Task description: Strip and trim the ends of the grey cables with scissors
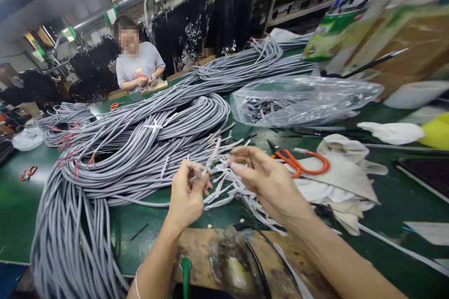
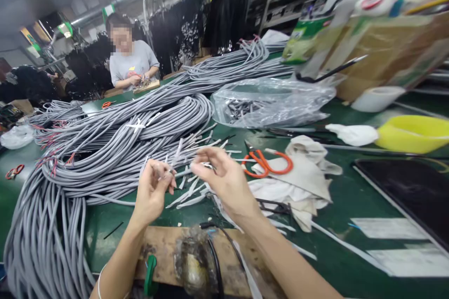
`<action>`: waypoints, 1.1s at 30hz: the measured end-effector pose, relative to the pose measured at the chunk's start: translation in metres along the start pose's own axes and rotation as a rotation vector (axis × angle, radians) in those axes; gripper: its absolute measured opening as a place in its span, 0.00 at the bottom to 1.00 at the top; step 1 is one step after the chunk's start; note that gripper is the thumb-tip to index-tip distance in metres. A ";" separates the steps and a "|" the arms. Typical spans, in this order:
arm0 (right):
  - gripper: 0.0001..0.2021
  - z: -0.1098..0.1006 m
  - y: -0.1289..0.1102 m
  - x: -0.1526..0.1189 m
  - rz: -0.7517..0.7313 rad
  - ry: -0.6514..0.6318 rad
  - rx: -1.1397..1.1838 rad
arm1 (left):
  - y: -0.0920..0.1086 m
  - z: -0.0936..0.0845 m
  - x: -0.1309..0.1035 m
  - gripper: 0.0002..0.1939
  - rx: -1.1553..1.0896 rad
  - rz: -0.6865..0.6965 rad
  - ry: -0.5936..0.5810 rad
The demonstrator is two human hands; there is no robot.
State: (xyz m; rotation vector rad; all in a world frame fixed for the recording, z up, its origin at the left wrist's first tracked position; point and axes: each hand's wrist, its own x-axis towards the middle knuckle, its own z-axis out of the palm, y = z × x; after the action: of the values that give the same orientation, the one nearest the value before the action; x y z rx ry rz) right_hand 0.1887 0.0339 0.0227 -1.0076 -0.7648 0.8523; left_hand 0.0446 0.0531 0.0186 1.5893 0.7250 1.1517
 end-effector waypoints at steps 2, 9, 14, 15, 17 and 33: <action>0.22 0.002 0.007 -0.003 0.047 -0.194 -0.026 | 0.001 0.000 0.001 0.14 -0.082 0.003 0.024; 0.22 -0.001 0.010 -0.006 0.048 -0.233 -0.017 | 0.004 0.003 0.001 0.17 -0.144 -0.125 -0.006; 0.21 0.003 0.008 -0.005 0.060 -0.070 0.008 | 0.005 0.003 0.000 0.16 0.007 -0.152 -0.020; 0.21 0.003 0.007 -0.005 0.073 -0.058 0.027 | 0.005 0.003 0.000 0.14 0.013 -0.126 -0.022; 0.21 0.004 0.006 -0.005 0.098 -0.036 0.071 | 0.004 0.003 0.001 0.10 -0.026 -0.080 -0.022; 0.27 0.007 0.004 -0.014 0.225 -0.420 0.258 | 0.004 -0.008 0.003 0.25 -0.311 -0.180 -0.237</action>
State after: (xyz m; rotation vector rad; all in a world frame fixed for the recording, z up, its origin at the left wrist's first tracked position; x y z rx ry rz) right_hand 0.1756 0.0257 0.0195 -0.6977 -0.8750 1.3486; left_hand 0.0380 0.0581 0.0236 1.3400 0.4946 0.8787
